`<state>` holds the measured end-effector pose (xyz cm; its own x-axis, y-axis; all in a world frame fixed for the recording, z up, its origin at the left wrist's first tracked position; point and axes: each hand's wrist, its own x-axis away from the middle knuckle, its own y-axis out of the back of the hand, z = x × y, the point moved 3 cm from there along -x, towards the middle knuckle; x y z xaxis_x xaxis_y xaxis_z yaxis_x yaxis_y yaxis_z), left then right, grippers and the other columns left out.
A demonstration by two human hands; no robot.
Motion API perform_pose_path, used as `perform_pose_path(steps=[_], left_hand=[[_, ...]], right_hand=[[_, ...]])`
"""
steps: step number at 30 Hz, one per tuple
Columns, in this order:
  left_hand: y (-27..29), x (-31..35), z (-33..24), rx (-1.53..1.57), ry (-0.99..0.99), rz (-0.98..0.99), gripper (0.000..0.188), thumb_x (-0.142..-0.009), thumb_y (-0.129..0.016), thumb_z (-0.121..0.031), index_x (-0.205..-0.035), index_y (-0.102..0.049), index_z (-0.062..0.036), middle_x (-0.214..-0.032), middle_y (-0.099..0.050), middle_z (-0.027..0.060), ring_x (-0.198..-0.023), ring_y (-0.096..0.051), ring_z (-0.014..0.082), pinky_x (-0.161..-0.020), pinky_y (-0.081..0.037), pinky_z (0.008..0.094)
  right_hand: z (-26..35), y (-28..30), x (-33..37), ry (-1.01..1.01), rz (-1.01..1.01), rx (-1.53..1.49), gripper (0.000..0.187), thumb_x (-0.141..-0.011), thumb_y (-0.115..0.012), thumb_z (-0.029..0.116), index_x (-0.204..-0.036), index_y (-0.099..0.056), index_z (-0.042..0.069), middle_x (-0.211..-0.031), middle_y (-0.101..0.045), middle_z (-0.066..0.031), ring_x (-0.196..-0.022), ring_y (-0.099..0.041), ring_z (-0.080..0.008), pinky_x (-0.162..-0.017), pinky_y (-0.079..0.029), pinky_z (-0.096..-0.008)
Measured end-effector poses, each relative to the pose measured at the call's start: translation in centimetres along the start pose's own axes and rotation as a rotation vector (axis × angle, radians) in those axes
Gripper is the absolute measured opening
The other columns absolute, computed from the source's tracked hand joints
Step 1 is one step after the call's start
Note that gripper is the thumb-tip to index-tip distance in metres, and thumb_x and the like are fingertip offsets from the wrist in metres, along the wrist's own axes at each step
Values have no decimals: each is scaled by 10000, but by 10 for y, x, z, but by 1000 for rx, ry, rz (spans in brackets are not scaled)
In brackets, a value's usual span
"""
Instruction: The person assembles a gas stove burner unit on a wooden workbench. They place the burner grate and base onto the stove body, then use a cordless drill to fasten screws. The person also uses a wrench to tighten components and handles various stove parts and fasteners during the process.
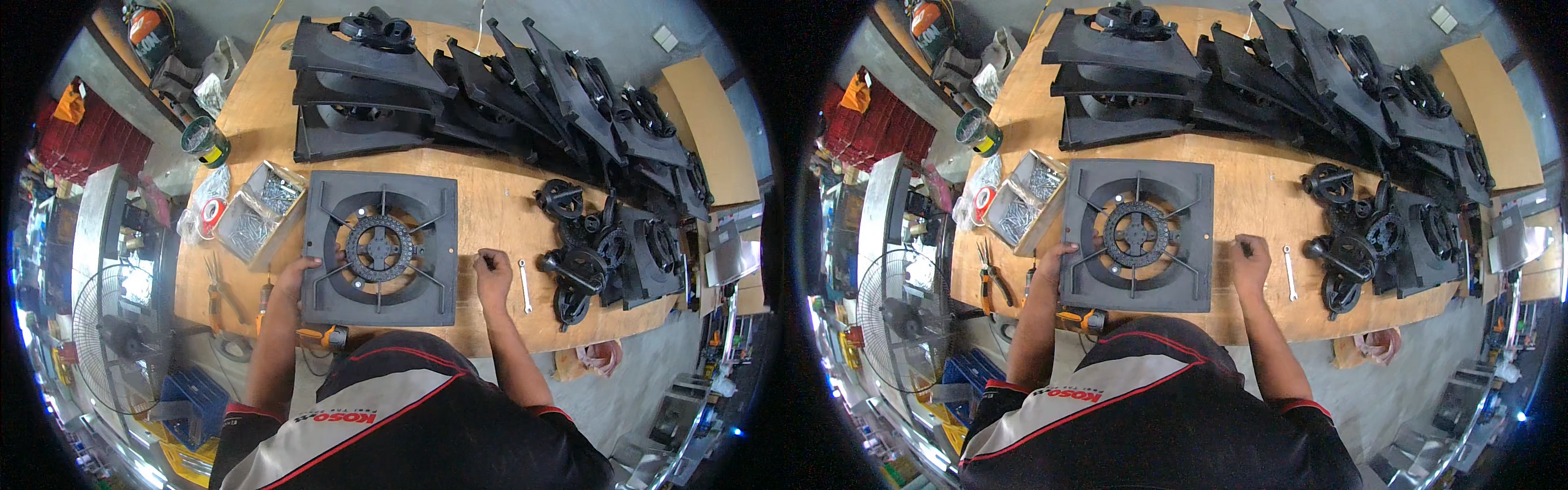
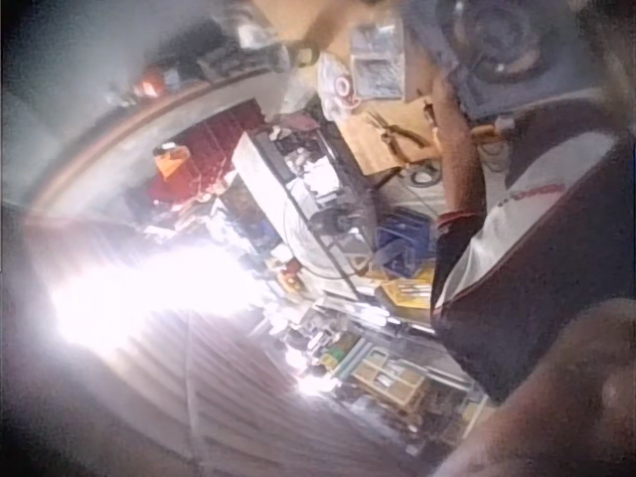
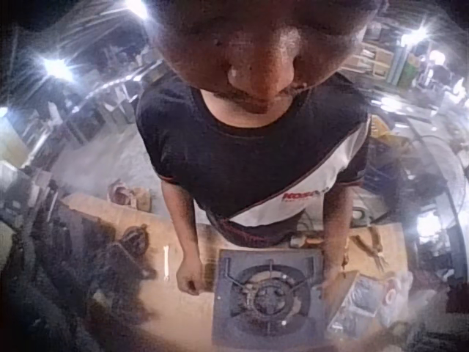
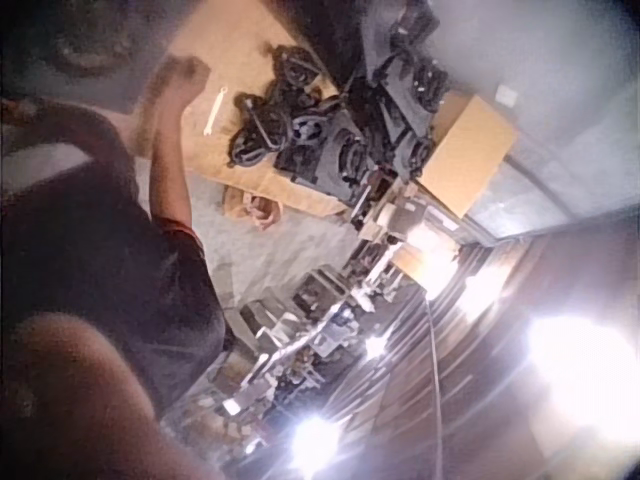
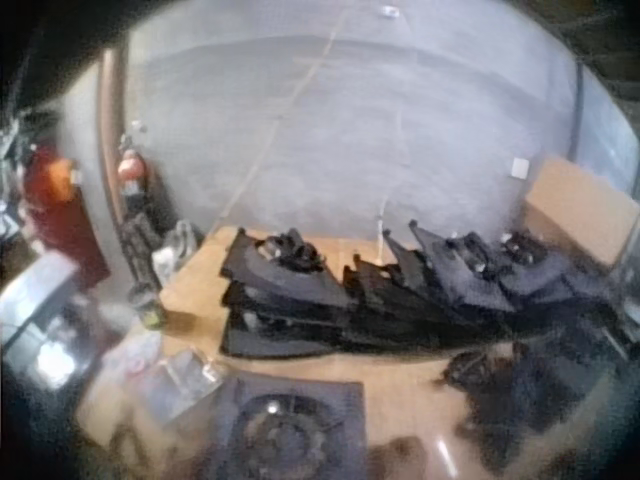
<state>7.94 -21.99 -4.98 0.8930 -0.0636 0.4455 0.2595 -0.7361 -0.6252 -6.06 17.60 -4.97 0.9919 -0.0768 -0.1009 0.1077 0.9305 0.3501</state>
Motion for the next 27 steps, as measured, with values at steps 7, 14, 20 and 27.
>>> perform_pose_path(steps=[7, 14, 20, 27], left_hand=[[0, -4, -5, -38, -52, 22, 590, -801, -567, -94, -1338, -490, 138, -1270, -630, 261, -1177, -631, 377, -1017, -528, 473], [0, -4, 0, 78, -26, -9, 569, -803, -576, -73, -1326, -501, 136, -1270, -628, 260, -1157, -642, 384, -978, -556, 466], [-4, -2, -3, -18, -31, -13, 577, -799, -580, -90, -1329, -507, 126, -1294, -617, 251, -1161, -638, 370, -984, -548, 466], [-7, -3, -7, -72, -42, 33, 585, -792, -586, -91, -1332, -511, 121, -1309, -612, 244, -1182, -628, 347, -1024, -521, 439]], right_hand=[[104, -44, 5, 458, 435, 370, 267, -792, -670, 8, -1056, -674, 51, -1004, -646, -118, -900, -639, -307, -776, -526, -402], [109, -71, 4, 688, 534, 761, 265, -840, -640, 134, -1098, -704, 141, -1003, -669, -50, -1027, -564, -275, -941, -404, -448], [103, -73, 2, 694, 580, 820, 241, -848, -627, 133, -1075, -710, 135, -973, -680, -51, -990, -568, -273, -932, -404, -445], [97, -77, 3, 716, 559, 795, 179, -855, -639, 166, -1010, -720, 122, -954, -696, -52, -992, -569, -283, -942, -394, -469]])
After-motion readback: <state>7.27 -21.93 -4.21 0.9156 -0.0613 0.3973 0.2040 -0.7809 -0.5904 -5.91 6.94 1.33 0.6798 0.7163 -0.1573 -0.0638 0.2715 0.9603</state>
